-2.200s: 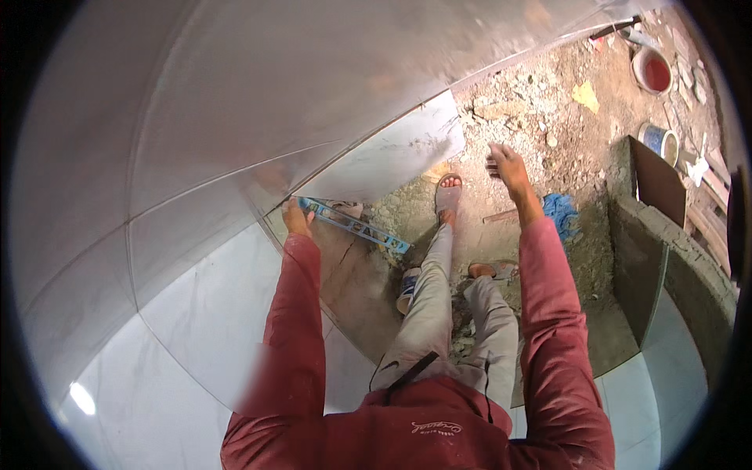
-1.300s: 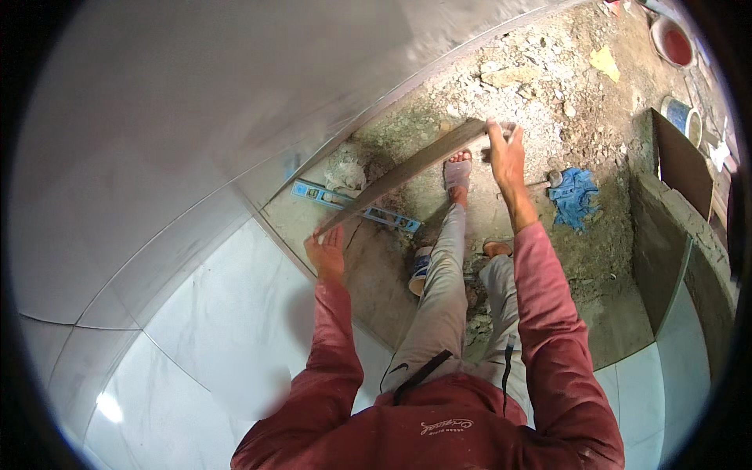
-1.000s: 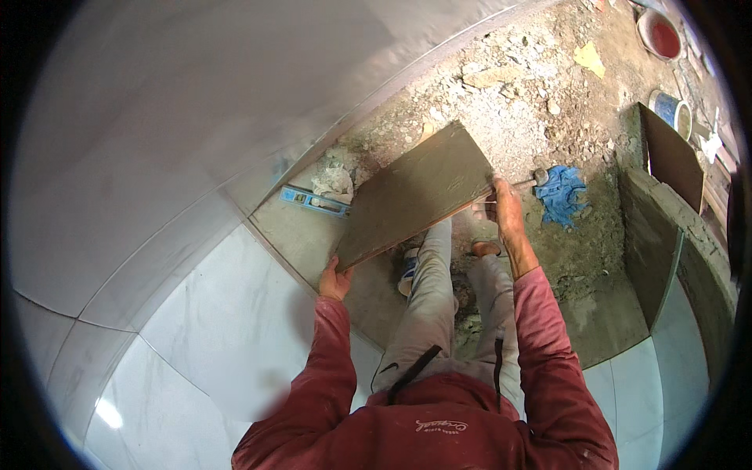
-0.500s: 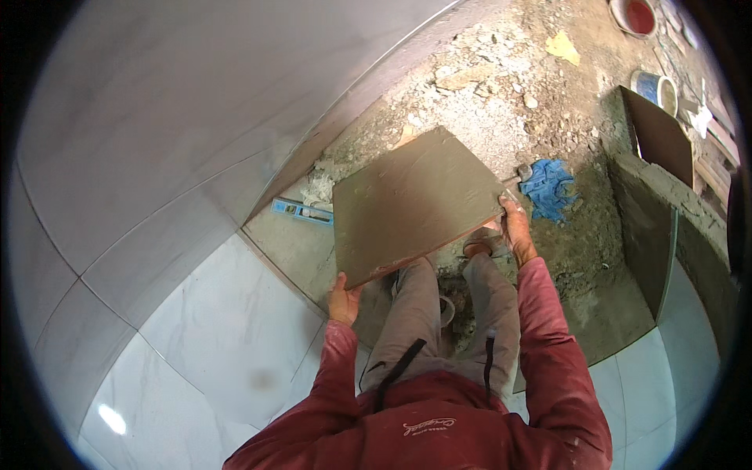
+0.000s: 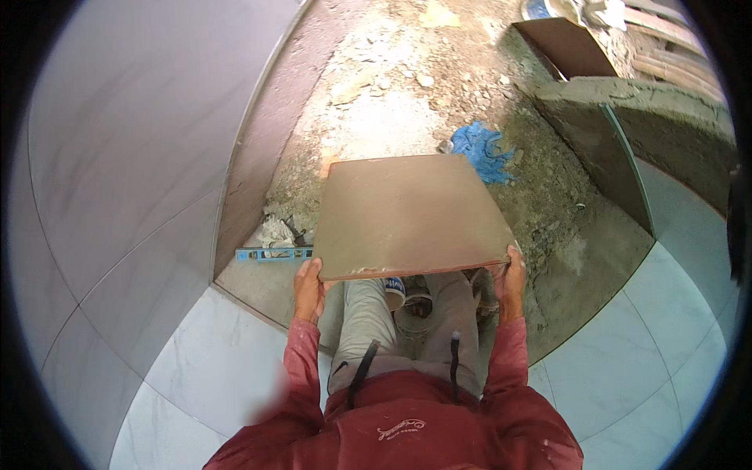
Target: The person places a tile against a prepared wall section to check the fit, moves to a work area on the floor, and uses an angle grinder to trim an edge of the tile.
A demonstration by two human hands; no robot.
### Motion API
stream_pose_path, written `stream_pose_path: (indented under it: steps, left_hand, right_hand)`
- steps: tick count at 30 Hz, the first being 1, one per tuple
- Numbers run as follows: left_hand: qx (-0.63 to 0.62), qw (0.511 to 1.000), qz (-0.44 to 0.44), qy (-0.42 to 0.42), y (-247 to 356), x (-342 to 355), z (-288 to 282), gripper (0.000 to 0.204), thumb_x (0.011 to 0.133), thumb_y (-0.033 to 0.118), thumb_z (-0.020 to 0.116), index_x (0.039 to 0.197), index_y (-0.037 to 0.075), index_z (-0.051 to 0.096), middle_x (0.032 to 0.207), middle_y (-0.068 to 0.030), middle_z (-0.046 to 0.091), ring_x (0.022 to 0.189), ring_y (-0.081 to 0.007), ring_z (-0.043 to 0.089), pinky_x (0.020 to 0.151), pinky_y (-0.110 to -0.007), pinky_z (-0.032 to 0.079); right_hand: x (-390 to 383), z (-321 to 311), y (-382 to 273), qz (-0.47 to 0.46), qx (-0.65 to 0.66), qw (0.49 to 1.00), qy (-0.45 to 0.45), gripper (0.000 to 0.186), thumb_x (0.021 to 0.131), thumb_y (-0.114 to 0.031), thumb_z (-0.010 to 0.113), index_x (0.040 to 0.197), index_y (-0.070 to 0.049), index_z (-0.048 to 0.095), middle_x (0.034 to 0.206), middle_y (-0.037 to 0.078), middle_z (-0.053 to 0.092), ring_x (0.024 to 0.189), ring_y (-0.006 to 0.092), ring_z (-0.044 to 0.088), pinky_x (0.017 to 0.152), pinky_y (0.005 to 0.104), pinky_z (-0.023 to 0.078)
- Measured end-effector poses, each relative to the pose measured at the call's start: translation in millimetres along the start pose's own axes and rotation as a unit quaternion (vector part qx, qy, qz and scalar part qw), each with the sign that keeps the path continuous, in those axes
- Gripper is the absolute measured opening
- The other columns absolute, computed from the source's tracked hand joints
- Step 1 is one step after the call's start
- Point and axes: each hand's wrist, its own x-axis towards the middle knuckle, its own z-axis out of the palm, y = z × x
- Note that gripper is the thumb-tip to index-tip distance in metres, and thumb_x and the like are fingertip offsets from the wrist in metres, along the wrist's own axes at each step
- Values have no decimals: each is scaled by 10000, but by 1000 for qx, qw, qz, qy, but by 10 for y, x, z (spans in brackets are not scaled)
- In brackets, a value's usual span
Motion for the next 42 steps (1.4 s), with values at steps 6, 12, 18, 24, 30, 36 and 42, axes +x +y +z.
stream_pose_path:
  steps: [6,12,18,24,30,36,42]
  left_hand:
    - [24,998,-14,-50,-394,154,934,253,1032,228,581,1129,-2,616,1062,-100,712,928,-200,727,779,-343,634]
    - [9,998,-47,-47,-690,280,1393,213,1033,191,550,1105,6,627,1058,-108,714,951,-216,724,803,-379,638]
    - [53,998,-29,5,-698,312,1525,409,1029,187,539,1375,-25,484,1260,-145,635,1064,-235,691,824,-409,634]
    - [110,994,-4,-26,-397,404,1644,653,1028,189,506,1570,-31,215,1355,-182,571,1149,-283,655,880,-451,613]
    - [4,990,17,-140,-269,548,1510,651,1011,251,469,1573,-15,275,1484,-184,503,1235,-270,612,1020,-417,534]
    - [516,804,276,-105,-305,1254,1292,476,989,127,594,1448,17,538,1507,-118,530,1370,-206,504,1111,-319,423]
    - [492,772,367,-167,-362,1976,1360,248,985,56,567,1205,-6,664,1326,-144,668,1265,-242,607,1122,-342,425]
  right_hand:
    - [331,-870,-178,-37,15,999,23,425,1012,-310,517,1291,7,573,1184,106,676,1001,256,704,815,416,610]
    - [890,-1239,-362,-31,-22,998,57,454,1003,-351,522,1285,2,565,1171,128,647,1021,257,691,825,436,611]
    - [1018,-1249,-347,-54,-24,994,87,685,1027,-541,468,1460,-11,454,1319,118,561,1158,269,624,918,471,571]
    - [1361,-1187,-299,-178,107,976,72,955,971,-745,389,1601,-43,237,1594,179,324,1403,337,428,1159,537,379]
    - [1965,-1358,169,-164,317,934,-19,768,1041,-649,301,1500,-49,443,1516,161,460,1371,298,473,1180,512,375]
    - [2715,-1540,595,-307,214,914,-156,608,1093,-512,334,1244,-8,637,1388,162,597,1328,287,523,1170,503,392]
    - [2800,-1386,797,-295,133,946,-28,585,1097,-512,336,1359,-40,563,1361,146,591,1289,261,542,1155,448,392]
